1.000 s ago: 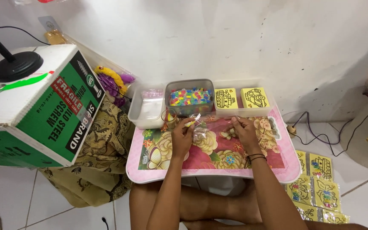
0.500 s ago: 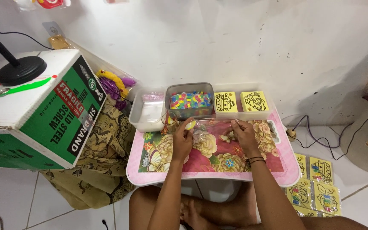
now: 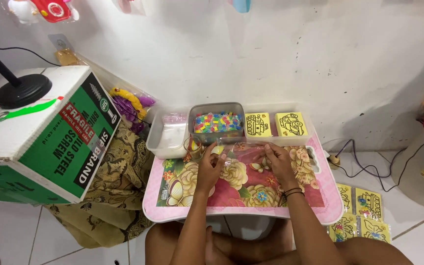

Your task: Packaging yellow craft cards and small colorful plastic pieces into individual plastic bags on a small tray.

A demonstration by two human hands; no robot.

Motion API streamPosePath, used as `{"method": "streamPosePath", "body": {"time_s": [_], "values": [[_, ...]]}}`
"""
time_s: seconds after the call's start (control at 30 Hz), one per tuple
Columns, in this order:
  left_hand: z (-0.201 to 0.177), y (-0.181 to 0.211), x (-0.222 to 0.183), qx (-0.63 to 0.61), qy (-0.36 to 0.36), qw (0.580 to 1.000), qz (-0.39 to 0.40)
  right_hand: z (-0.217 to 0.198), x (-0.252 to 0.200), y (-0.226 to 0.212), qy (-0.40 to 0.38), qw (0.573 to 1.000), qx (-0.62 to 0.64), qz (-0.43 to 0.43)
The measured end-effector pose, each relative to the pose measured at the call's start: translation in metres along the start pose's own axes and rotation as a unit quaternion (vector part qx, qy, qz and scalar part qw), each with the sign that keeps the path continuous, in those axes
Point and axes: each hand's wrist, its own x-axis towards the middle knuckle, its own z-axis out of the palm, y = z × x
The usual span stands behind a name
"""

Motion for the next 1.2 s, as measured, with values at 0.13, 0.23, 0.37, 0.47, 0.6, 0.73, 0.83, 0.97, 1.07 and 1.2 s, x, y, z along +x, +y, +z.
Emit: {"method": "streamPosePath", "body": {"time_s": [0.13,0.23,0.37,0.47,0.6,0.73,0.83,0.97,1.07,1.2], "values": [[0.000,-0.003,0.001,0.015,0.006,1.000,0.003,-0.001,-0.001,0.002,0.007,1.000,0.001,-0.007],[-0.001,-0.010,0.005,0.016,0.006,1.000,0.005,-0.007,0.002,0.019,0.010,1.000,0.002,-0.007],[0.000,-0.008,0.005,0.011,0.004,1.000,0.007,-0.010,0.006,0.023,0.009,1.000,-0.006,-0.014],[0.003,0.004,0.001,-0.001,0.011,1.000,0.001,-0.009,0.005,0.023,0.008,1.000,0.002,-0.014],[0.001,0.015,-0.001,0.009,0.009,1.000,0.010,-0.008,0.003,0.017,0.012,1.000,0.006,-0.024],[0.000,0.005,0.000,0.011,0.003,1.000,0.020,-0.009,0.002,0.019,0.007,1.000,0.002,-0.022],[-0.001,0.006,0.000,-0.003,0.002,1.000,0.025,-0.006,0.002,0.013,0.002,1.000,-0.003,-0.029],[-0.003,-0.008,0.004,-0.013,0.001,1.000,0.028,-0.007,0.003,0.022,0.011,0.999,0.021,-0.027],[-0.001,-0.007,0.002,-0.015,0.004,1.000,0.019,-0.014,0.007,0.039,0.012,0.999,0.034,-0.029],[-0.003,-0.003,0.001,-0.016,0.004,1.000,0.014,-0.016,0.009,0.043,0.004,0.999,0.042,-0.031]]}}
